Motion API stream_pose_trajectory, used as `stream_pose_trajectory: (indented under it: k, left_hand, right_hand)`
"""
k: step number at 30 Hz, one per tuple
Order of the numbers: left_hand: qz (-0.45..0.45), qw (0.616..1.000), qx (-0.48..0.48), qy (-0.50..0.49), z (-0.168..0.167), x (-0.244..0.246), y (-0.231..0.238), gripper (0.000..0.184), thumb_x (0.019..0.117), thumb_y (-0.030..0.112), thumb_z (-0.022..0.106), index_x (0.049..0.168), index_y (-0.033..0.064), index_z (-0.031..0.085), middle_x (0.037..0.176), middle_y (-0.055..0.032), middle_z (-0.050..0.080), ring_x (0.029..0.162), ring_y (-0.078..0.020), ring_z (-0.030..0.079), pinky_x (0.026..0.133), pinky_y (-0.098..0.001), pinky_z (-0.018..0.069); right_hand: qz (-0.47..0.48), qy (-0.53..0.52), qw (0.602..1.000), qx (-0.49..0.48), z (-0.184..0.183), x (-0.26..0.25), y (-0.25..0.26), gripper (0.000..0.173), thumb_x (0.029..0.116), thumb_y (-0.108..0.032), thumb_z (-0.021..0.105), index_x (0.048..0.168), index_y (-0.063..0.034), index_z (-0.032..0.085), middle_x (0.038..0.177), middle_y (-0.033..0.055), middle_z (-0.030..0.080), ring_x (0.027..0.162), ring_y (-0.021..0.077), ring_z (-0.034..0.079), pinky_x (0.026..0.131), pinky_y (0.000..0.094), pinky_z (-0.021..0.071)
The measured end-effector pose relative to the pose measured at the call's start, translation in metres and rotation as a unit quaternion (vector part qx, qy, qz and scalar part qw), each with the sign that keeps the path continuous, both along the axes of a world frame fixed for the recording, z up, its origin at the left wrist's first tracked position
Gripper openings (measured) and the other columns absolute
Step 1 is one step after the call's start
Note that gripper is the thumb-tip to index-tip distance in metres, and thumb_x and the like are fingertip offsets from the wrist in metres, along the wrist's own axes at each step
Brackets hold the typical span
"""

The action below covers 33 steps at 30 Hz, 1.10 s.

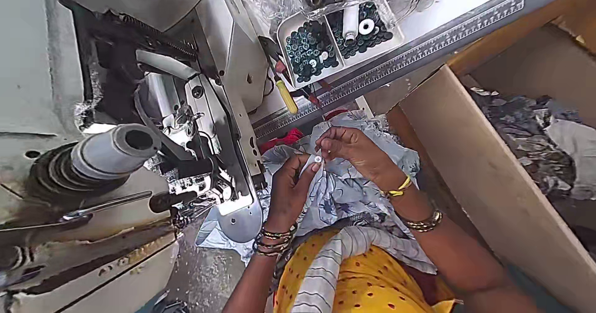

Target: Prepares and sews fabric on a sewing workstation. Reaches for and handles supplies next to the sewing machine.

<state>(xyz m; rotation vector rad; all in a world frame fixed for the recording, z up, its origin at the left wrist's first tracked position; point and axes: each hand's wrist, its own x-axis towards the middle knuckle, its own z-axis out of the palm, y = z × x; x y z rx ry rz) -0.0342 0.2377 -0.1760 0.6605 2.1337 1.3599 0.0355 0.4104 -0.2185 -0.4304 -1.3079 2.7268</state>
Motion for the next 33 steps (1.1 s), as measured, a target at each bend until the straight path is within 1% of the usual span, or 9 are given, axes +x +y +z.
stream_pose_trajectory:
  k: [7,12,14,17,21,24,26,29,33]
  left_hand:
    - [0.021,0.999,-0.024,0.012,0.0,-0.004,-0.003,0.015,0.1001,0.013,0.062,0.104,0.0013,0.069,0.083,0.0034,0.066,0.07,0.0026,0.059,0.064,-0.0136,0.0492]
    - [0.038,0.998,-0.035,0.02,-0.003,-0.006,-0.001,0.012,0.0993,0.013,0.062,0.1,0.0033,0.069,0.077,0.0046,0.064,0.065,0.0021,0.056,0.06,-0.0141,0.0472]
    - [0.043,0.998,-0.041,0.019,-0.003,-0.007,0.0,0.012,0.0997,0.013,0.062,0.1,0.003,0.068,0.076,0.0046,0.063,0.065,0.0022,0.057,0.061,-0.0141,0.0477]
    - [0.055,0.997,-0.056,0.013,-0.003,-0.009,-0.002,0.012,0.1,0.014,0.062,0.1,0.0031,0.068,0.074,0.0053,0.061,0.063,0.0024,0.055,0.059,-0.0142,0.0454]
    - [0.064,0.996,-0.066,0.012,-0.002,-0.011,-0.001,0.01,0.0999,0.012,0.062,0.099,0.0038,0.067,0.073,0.0062,0.061,0.063,0.0031,0.055,0.059,-0.0137,0.0454]
    - [0.063,0.995,-0.079,0.021,-0.002,-0.012,-0.002,0.013,0.1005,0.014,0.06,0.101,0.0023,0.067,0.077,0.0043,0.063,0.068,0.0023,0.057,0.064,-0.0155,0.0476]
    - [0.06,0.994,-0.082,0.028,-0.003,-0.012,-0.002,0.014,0.1007,0.014,0.06,0.102,0.0024,0.067,0.078,0.0036,0.063,0.068,0.0019,0.057,0.064,-0.0157,0.0482]
    - [0.065,0.994,-0.079,0.029,-0.002,-0.013,-0.002,0.013,0.1004,0.013,0.061,0.102,0.0024,0.067,0.077,0.0035,0.063,0.066,0.0019,0.057,0.062,-0.0152,0.0476]
    - [0.076,0.995,-0.066,0.009,0.001,-0.014,-0.001,0.009,0.1,0.009,0.059,0.101,0.0027,0.066,0.077,0.0046,0.063,0.068,0.0029,0.058,0.063,-0.0141,0.0479]
  right_hand:
    - [-0.048,0.005,0.997,0.054,0.002,0.006,-0.005,0.009,0.1001,0.0,0.058,0.096,-0.0039,0.065,0.085,-0.001,0.072,0.076,0.007,0.071,0.078,0.0247,0.0612]
    - [-0.045,0.008,0.997,0.054,0.0,0.005,-0.004,0.011,0.0997,-0.002,0.052,0.105,-0.0075,0.06,0.078,-0.0031,0.06,0.06,0.0015,0.056,0.06,0.0167,0.0514]
    - [-0.042,0.009,0.998,0.037,-0.001,0.005,-0.004,0.014,0.0989,0.001,0.049,0.104,-0.0081,0.058,0.07,-0.0047,0.06,0.059,0.0025,0.06,0.061,0.0182,0.0545]
    - [-0.017,0.028,0.999,0.017,-0.005,0.006,-0.004,0.013,0.1009,0.0,0.049,0.103,-0.0074,0.058,0.071,-0.0035,0.068,0.065,0.005,0.068,0.068,0.021,0.0591]
    - [-0.022,0.0,0.999,0.029,-0.01,0.005,-0.009,0.008,0.1004,-0.006,0.058,0.096,-0.0079,0.063,0.075,-0.0049,0.064,0.062,0.0009,0.059,0.062,0.0165,0.0527]
    - [-0.021,-0.002,1.0,0.008,-0.011,0.004,-0.013,0.007,0.1026,-0.005,0.05,0.103,-0.0093,0.056,0.073,-0.0056,0.059,0.06,0.0011,0.057,0.06,0.0169,0.0517]
    - [-0.019,0.006,1.0,-0.024,-0.01,0.004,-0.014,0.012,0.1024,-0.002,0.05,0.107,-0.0075,0.059,0.075,-0.0044,0.063,0.062,0.003,0.062,0.062,0.0189,0.0558]
    - [0.014,0.025,0.997,-0.076,-0.009,0.004,-0.013,0.013,0.1017,0.002,0.051,0.105,-0.0075,0.059,0.087,0.0027,0.076,0.077,0.0119,0.075,0.077,0.0265,0.0628]
    - [0.029,0.052,0.993,-0.098,-0.01,0.004,-0.015,0.02,0.0961,0.008,0.058,0.109,-0.0075,0.061,0.098,0.0068,0.078,0.089,0.0162,0.077,0.085,0.0295,0.0627]
